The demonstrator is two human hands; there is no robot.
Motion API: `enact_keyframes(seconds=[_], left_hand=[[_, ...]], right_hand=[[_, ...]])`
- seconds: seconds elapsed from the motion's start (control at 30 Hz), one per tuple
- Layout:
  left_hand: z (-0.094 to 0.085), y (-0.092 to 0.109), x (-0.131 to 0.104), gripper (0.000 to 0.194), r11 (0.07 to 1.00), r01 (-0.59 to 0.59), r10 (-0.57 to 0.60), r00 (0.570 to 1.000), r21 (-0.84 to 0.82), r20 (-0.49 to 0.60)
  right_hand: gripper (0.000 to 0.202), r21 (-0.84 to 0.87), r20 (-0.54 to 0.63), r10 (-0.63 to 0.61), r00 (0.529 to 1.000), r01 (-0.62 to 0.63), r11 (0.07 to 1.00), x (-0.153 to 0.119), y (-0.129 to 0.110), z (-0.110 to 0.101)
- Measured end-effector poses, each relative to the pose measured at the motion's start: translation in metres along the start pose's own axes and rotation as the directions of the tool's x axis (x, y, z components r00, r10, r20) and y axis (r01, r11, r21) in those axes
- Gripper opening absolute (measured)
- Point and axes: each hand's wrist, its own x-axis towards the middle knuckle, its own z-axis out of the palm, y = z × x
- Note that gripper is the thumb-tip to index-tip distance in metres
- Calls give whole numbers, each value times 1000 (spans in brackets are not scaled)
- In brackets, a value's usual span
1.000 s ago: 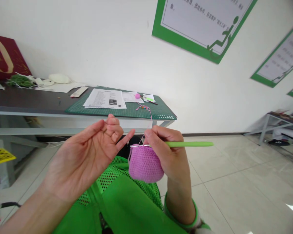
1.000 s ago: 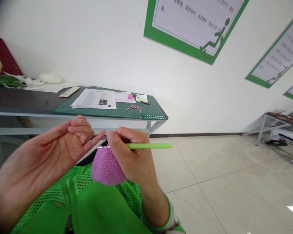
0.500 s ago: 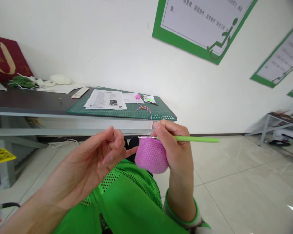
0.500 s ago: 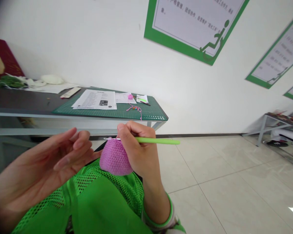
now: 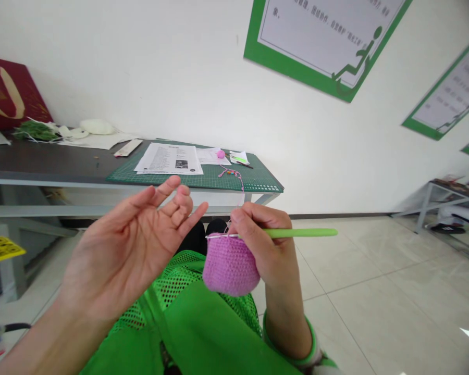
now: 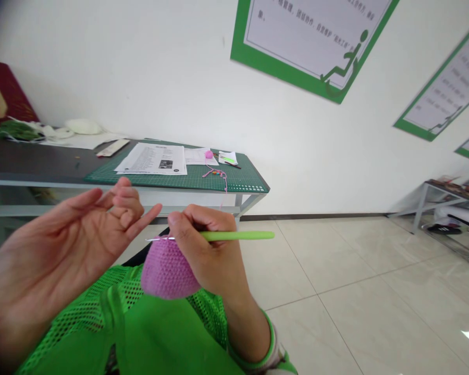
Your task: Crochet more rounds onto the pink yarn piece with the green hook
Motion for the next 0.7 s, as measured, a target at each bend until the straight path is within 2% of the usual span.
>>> enact_keyframes(seconds=[0.13, 0.23, 0.33, 0.47, 0.7], left_hand=[[-2, -2, -9, 28, 988, -40, 33, 998, 152, 48], [-1, -4, -11, 24, 963, 65, -86, 994, 260, 71], [-3, -5, -11, 24, 932, 155, -176, 984, 328, 36], [-6, -4, -11, 25, 890, 186, -205, 979, 416, 1], [-3, -5, -17, 28, 790, 228, -299, 954, 569, 33]], right_hand=[[36, -12, -67, -22, 998, 21, 1000, 2, -1, -5], [37, -1, -105, -31, 994, 31, 1000, 4, -3, -9], [37, 3, -138, -38, 990, 39, 999, 5, -3, -13], [37, -15, -167, -52, 985, 50, 999, 7, -2, -15], [37, -6, -146, -37, 989, 37, 999, 4, -3, -14]])
